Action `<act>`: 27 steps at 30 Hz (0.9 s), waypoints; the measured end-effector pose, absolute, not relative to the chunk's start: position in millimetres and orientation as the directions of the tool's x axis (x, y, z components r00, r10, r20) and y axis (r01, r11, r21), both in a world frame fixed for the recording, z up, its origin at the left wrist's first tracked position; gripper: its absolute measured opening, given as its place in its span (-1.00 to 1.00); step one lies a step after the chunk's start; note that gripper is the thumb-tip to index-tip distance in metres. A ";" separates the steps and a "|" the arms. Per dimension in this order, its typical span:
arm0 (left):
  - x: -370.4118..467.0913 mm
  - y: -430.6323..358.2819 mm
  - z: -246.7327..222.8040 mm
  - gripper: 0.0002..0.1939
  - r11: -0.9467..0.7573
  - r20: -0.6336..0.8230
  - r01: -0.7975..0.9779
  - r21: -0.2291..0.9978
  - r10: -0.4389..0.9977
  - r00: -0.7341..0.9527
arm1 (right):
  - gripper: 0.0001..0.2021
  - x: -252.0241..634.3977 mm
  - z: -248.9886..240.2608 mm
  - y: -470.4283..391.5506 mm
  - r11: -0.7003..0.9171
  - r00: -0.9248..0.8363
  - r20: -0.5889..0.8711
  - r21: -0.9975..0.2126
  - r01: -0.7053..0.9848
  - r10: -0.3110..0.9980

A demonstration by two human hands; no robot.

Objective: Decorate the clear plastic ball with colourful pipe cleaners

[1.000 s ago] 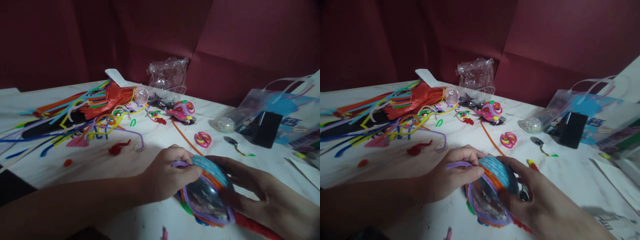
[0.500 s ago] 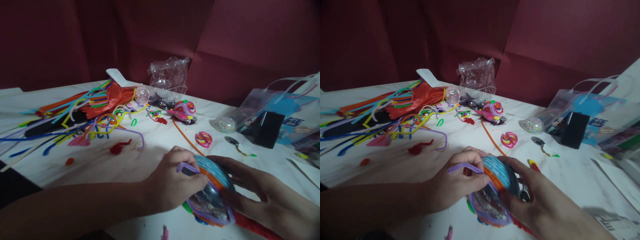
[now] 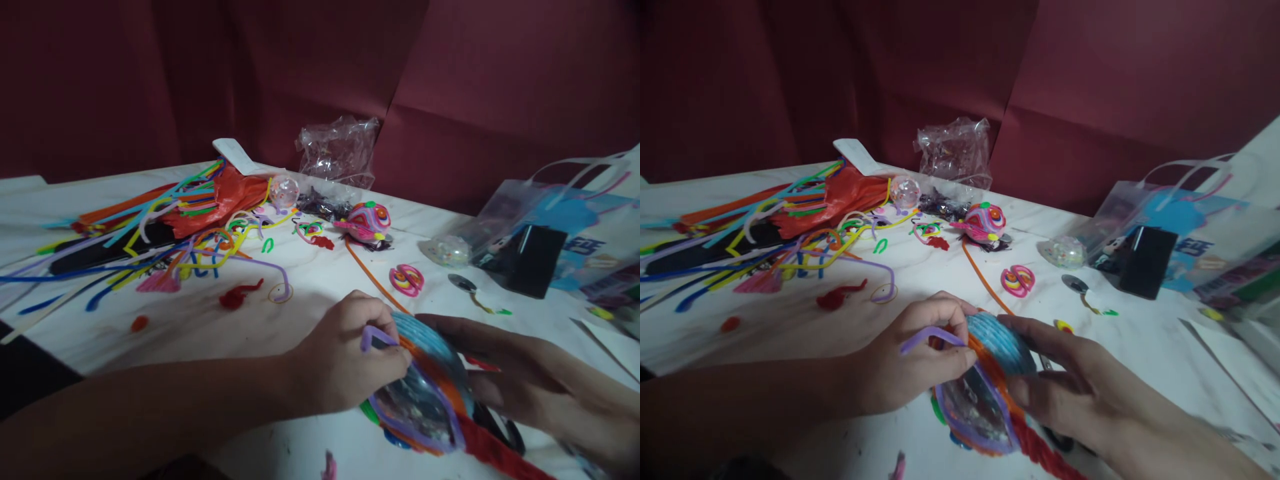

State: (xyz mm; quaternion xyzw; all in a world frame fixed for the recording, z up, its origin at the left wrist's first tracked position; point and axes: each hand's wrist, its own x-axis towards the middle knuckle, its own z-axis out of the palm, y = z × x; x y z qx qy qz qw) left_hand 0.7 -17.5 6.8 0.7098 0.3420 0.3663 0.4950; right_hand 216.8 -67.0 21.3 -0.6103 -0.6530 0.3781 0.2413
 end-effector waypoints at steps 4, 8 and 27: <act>1.4 -16.8 5.9 -0.88 -0.268 0.178 0.117 0.956 0.850 0.496 | -0.33 212.5 25.2 -63.0 -0.161 -0.141 -0.261 -0.857 0.490 0.955; 2.6 -17.1 4.3 -0.88 -0.260 0.184 0.088 0.962 0.846 0.500 | -0.42 189.5 37.2 -56.1 -0.153 -0.254 -0.289 -0.881 0.447 0.923; 1.5 -17.2 7.5 -0.88 -0.285 0.172 0.156 0.946 0.847 0.504 | -0.36 217.4 31.6 -57.4 -0.108 -0.079 -0.214 -0.737 0.667 0.974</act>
